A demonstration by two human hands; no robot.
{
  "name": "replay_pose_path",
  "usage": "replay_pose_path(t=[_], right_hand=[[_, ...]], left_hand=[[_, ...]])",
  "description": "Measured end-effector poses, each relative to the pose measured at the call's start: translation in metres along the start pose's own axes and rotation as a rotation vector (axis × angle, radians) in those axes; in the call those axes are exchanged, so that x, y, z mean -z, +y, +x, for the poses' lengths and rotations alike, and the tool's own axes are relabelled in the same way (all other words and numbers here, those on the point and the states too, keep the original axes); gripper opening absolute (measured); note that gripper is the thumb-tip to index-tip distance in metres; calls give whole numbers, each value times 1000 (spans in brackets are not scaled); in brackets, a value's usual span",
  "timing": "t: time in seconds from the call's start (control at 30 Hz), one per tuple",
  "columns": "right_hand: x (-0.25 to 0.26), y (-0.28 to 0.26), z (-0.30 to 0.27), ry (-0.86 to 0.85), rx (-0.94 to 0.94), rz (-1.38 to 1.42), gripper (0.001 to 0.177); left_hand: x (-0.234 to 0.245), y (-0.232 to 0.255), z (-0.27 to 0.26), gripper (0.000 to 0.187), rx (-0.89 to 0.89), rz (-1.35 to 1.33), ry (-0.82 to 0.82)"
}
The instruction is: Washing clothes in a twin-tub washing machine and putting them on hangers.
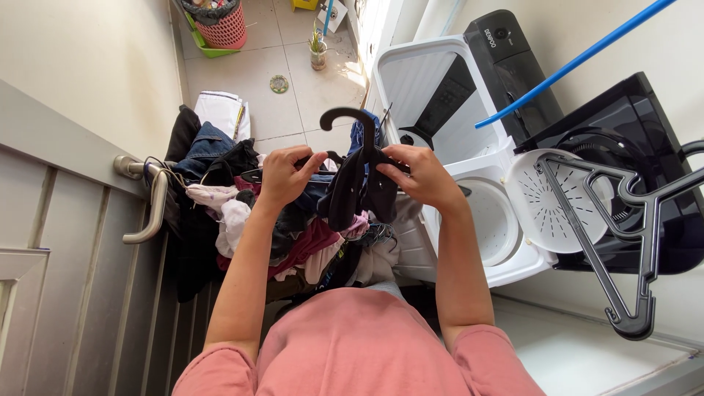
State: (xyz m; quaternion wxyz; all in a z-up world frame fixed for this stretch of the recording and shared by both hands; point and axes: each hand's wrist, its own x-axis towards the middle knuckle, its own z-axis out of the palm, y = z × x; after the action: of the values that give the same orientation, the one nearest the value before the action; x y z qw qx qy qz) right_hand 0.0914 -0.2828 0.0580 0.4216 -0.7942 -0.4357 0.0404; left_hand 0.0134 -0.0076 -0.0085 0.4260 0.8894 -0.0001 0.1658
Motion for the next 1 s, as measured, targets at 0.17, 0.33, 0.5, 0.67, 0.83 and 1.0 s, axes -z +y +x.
replay_pose_path(t=[0.17, 0.33, 0.5, 0.67, 0.83, 1.0], right_hand=[[-14, 5, 5, 97, -271, 28, 23], [-13, 7, 16, 202, -312, 54, 19], [-8, 26, 39, 291, -503, 102, 19], [-7, 48, 73, 334, -408, 118, 22], [-9, 55, 95, 350, -365, 110, 24], [-6, 56, 96, 351, -331, 85, 25]], left_hand=[[-2, -3, 4, 37, -91, 119, 140], [-9, -24, 0, 42, -110, 259, 315], [-16, -42, -7, 49, 68, 215, 341], [-30, -69, -14, 51, 201, 237, 184], [-35, -65, -15, 44, 178, 210, 144], [-19, -34, -3, 22, 101, -19, 246]])
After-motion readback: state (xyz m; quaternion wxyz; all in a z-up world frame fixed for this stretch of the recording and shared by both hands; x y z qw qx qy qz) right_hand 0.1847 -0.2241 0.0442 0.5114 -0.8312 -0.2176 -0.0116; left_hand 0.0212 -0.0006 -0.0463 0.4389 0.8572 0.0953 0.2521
